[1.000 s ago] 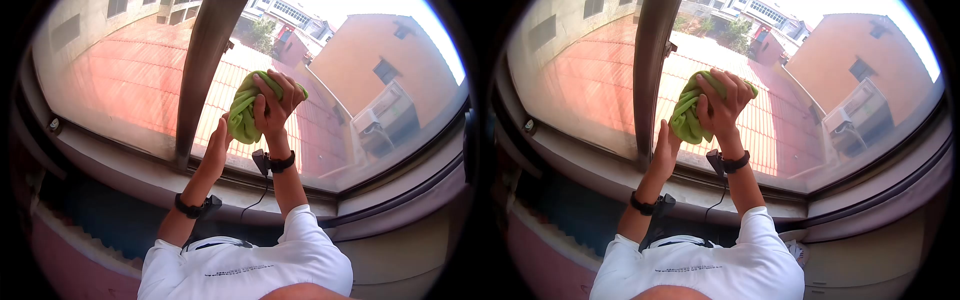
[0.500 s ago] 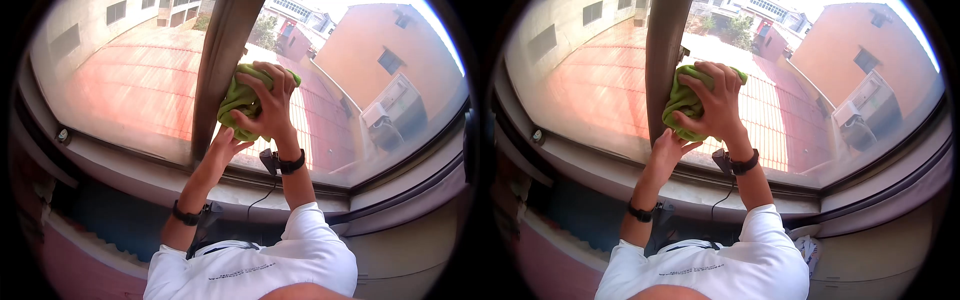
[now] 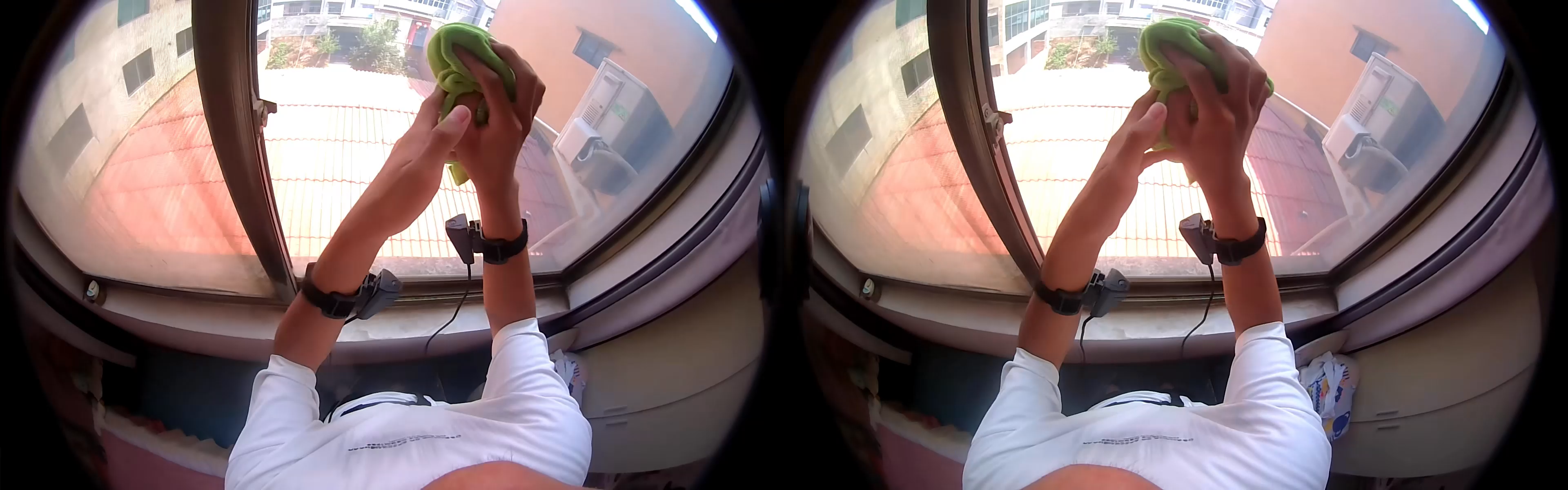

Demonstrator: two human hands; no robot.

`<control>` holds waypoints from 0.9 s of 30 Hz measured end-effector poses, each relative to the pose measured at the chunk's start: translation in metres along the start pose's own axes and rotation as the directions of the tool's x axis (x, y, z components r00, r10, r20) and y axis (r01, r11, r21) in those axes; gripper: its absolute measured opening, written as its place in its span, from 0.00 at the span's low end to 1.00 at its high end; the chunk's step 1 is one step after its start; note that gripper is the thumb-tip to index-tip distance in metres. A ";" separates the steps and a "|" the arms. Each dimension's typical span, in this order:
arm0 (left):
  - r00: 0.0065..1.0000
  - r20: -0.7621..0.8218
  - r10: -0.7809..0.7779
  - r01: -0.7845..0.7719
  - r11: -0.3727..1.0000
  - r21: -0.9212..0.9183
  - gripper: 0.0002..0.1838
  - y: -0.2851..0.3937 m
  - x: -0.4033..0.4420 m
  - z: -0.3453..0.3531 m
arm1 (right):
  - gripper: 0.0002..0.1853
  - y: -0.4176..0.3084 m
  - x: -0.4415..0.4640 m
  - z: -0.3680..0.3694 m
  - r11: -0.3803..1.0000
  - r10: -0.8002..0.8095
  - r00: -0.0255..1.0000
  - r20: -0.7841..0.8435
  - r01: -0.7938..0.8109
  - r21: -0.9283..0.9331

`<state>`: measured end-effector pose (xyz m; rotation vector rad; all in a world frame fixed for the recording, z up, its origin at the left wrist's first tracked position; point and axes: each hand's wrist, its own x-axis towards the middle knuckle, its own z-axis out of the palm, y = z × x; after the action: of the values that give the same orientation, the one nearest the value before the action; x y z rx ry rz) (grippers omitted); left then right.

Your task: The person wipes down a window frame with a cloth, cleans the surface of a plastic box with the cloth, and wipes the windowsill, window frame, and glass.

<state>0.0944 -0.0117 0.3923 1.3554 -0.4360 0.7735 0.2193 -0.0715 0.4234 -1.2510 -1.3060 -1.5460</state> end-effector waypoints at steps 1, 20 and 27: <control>0.997 0.048 -0.061 0.063 0.997 -0.034 0.40 -0.008 0.003 0.008 | 0.22 0.010 -0.005 -0.011 0.998 0.046 0.999 -0.007 -0.046 -0.037; 0.897 -0.188 0.401 -0.110 0.612 0.783 0.35 -0.028 -0.064 -0.043 | 0.23 -0.076 -0.038 0.047 0.989 0.082 0.996 0.019 -0.079 -0.124; 0.903 0.012 0.429 -0.235 0.470 0.851 0.31 -0.031 -0.017 0.000 | 0.26 -0.006 -0.025 0.012 0.960 0.130 0.989 -0.076 -0.145 -0.240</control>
<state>0.1045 -0.0168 0.3588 2.0992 -0.1331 1.5880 0.2224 -0.0593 0.3979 -1.4052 -0.9901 -1.6667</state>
